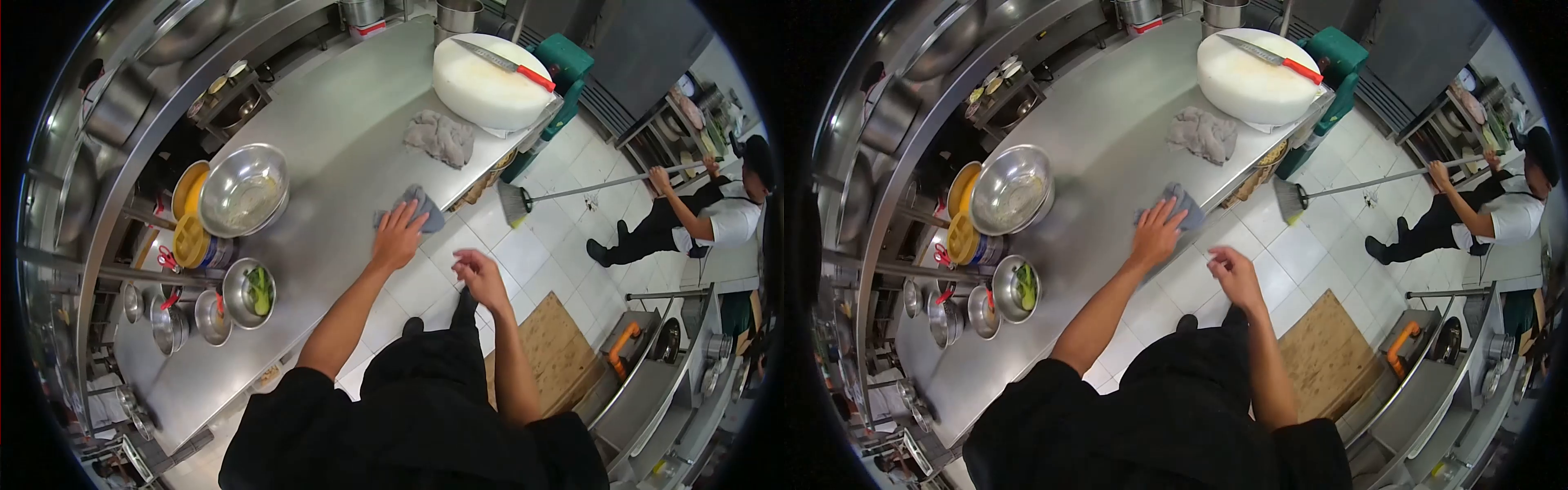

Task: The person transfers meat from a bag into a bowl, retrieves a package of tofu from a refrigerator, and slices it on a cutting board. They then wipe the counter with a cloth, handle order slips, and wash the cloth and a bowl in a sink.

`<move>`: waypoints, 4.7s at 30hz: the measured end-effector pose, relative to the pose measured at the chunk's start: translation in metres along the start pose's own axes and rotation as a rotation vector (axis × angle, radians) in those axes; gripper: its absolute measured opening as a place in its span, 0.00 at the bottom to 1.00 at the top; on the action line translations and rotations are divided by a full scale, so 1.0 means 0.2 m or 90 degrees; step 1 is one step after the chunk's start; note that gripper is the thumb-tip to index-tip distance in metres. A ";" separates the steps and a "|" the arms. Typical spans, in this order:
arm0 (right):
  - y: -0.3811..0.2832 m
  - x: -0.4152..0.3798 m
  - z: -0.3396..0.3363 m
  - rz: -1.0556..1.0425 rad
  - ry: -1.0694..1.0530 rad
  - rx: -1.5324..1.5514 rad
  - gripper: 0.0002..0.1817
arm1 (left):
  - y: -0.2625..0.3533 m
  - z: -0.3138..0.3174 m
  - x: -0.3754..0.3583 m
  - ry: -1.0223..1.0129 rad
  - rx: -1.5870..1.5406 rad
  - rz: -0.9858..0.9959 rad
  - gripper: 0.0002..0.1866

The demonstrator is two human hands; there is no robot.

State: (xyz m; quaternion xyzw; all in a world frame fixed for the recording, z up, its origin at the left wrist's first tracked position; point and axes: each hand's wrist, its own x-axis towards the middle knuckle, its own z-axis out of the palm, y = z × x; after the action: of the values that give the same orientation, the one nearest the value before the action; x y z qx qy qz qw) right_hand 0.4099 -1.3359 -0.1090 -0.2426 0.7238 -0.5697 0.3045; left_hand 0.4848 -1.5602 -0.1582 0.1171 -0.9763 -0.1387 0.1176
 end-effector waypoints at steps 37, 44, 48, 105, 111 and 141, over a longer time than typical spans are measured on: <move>-0.02 1.62 -0.34 -0.215 -0.021 -0.521 0.41 | -2.30 0.31 2.86 0.119 0.331 -0.299 0.32; -0.04 1.61 -0.33 -0.217 -0.041 -0.535 0.37 | -1.47 0.49 3.11 0.048 0.032 0.092 0.26; -0.04 1.59 -0.34 -0.266 -0.030 -0.492 0.34 | -1.25 0.36 2.58 0.023 -0.014 0.101 0.26; -0.33 0.57 1.20 -0.481 -0.237 -0.535 0.35 | -0.03 -0.25 -1.31 0.316 0.161 -0.755 0.28; -1.11 0.14 0.97 -0.398 -0.587 0.002 0.42 | -0.05 -0.22 -1.29 0.339 0.179 -0.781 0.25; -0.30 0.54 -1.23 -0.060 -0.184 0.049 0.12 | 0.45 0.45 1.00 0.235 0.091 -0.386 0.23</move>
State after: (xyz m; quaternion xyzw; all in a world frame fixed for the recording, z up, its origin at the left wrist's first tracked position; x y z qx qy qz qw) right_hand 0.1586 -1.2600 -0.0280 -0.3438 0.6378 -0.5697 0.3879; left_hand 0.2544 -1.5059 -0.1753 0.4324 -0.8668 -0.0752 0.2367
